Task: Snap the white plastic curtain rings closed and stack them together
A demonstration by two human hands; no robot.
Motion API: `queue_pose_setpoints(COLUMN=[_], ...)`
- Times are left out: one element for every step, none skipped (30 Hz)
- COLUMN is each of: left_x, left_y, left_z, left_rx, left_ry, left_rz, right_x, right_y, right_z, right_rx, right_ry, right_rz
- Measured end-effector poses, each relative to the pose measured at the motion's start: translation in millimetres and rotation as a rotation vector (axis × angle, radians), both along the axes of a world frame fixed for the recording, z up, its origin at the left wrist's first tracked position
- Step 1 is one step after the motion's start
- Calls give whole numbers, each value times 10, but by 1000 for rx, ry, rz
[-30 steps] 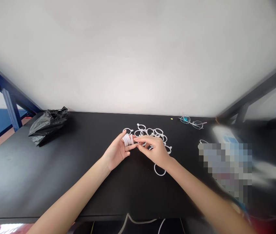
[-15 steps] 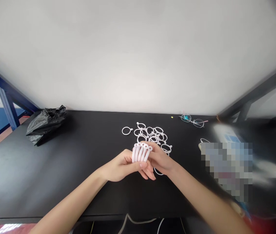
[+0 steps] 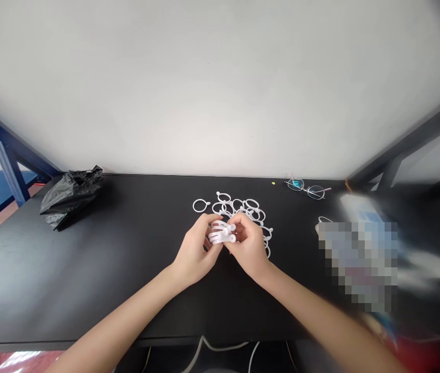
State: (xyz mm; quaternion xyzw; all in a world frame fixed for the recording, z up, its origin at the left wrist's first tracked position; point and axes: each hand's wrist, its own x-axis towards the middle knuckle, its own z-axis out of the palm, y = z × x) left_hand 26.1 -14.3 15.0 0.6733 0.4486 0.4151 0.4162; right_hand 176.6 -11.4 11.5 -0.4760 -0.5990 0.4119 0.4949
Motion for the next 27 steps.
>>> queue_pose_setpoints(left_x=[-13,-28,-45,-62,-78,-93,-106,-115,-121,-124,-124,-123,-121,-118,-115,-113,-111,-110,-112,-115,-121,-129,-137,-146,-154,-161,-167], left_y=[13,32,52,73,92,107,117,123,125,124,121,119,117,116,116,116,118,121,125,130,137,145,153,161,169,174,178], left_z=[-27,-53,-75,-92,-100,-101,-93,-79,-62,-44,-29,-17,-10,-7,-7,-11,-16,-22,-28,-34,-39,-42,-43,-41,-39,-36,-35], left_rx=[57,102,128,126,97,48,-19,-98,-171,-225,-253,-255,-233,-196,-158,-125,-99,-80,-67,-60,-55,-55,-61,-75,-96,-120,-141], left_ry=[71,129,171,193,191,169,128,77,26,-16,-43,-49,-31,11,68,130,191,240,272,287,282,256,210,147,79,17,-26], left_rz=[-4,-14,-24,-37,-52,-72,-104,-149,-202,-250,-290,-318,-332,-334,-334,-333,-333,-336,-347,-357,-364,-368,-367,-364,-366,-374,-389], right_x=[3,5,9,15,24,37,53,70,86,97,104,104,99,91,80,69,61,56,56,62,72,86,102,118,132,142,147], right_y=[-1,-5,-9,-12,-13,-9,0,13,30,46,61,72,78,79,76,72,66,62,60,61,65,72,79,87,93,96,95], right_z=[8,21,36,54,73,92,109,124,136,145,149,150,146,139,130,121,111,103,98,96,97,101,106,110,113,113,110], right_rx=[23,24,3,-38,-98,-175,-259,-344,-408,-447,-471,-485,-499,-520,-546,-573,-595,-611,-619,-622,-628,-635,-642,-647,-649,-647,-641], right_ry=[-63,-121,-164,-175,-147,-89,0,84,151,196,220,228,226,217,205,191,177,164,154,153,166,199,252,319,388,446,483], right_rz=[9,41,92,155,234,324,409,513,587,628,645,634,616,601,591,581,571,559,548,544,562,601,654,709,757,787,795])
